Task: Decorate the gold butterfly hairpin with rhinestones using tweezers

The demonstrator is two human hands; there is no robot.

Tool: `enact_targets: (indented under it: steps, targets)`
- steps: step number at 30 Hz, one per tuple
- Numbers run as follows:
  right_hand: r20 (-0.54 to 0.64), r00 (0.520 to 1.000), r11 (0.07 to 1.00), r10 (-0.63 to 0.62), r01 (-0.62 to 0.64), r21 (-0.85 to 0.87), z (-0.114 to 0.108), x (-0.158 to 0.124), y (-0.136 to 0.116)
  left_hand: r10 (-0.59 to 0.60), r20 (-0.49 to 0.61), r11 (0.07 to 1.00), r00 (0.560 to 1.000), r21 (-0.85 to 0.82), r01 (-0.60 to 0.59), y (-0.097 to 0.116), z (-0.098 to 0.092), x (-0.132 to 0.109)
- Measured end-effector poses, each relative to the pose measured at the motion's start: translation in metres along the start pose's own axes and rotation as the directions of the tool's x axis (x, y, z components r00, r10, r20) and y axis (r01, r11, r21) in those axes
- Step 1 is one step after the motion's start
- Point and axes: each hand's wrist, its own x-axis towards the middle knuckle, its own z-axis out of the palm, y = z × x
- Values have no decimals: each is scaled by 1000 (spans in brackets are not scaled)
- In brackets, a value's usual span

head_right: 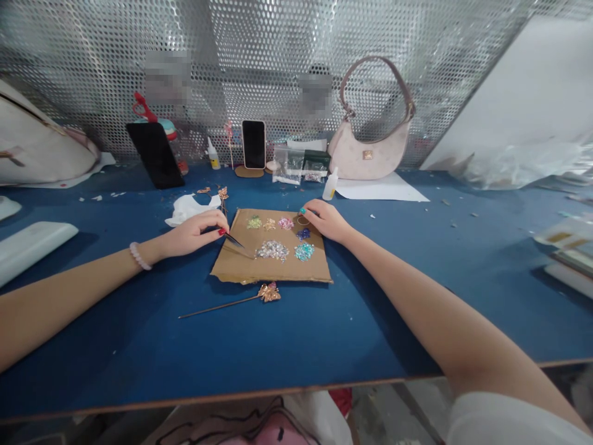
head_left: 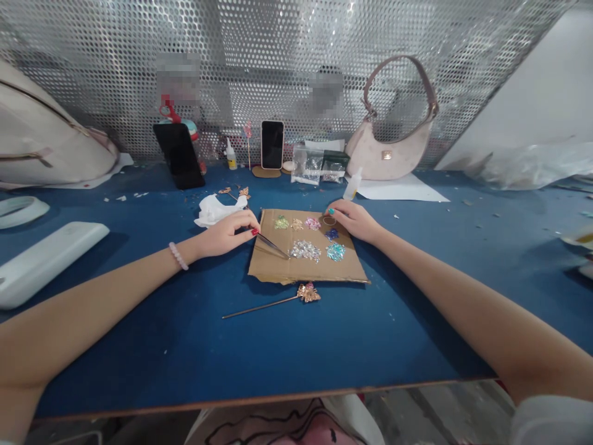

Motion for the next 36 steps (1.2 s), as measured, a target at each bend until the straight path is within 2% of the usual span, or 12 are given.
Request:
enact_targets:
  steps: [10,15,24,27,30,33,36]
  targets:
    - [4,1000,1000,11,-11,-1,-1,0,-2,4,-13,999,1000,-39,-4,0,0,-1]
    - [-3,1000,1000,14,-14,-1,-1,0,-2,21,29,999,999,-37,-20,2,0,-1]
    - [-47,999,1000,1,-1,0,-2,0,-5,3,-29,1000,1000,-28,-3,3,0,-1]
    - [-123,992,1000,-2,3,6,-7,0,-17,7,-69,999,998,-39,-10,4,-1,-1]
    - [-198,980,999,-22,30,38,-12,-1,-40,-9,-93,999,996,-41,5,8,0,-1]
    - [-115,984,988,-136,143,63,-13,-6,-70,-28,-127,998,991,-62,21,17,1,0]
    - [-76,963,954,-257,265,137,-10,-14,-96,-36,-153,990,988,-139,14,35,4,0]
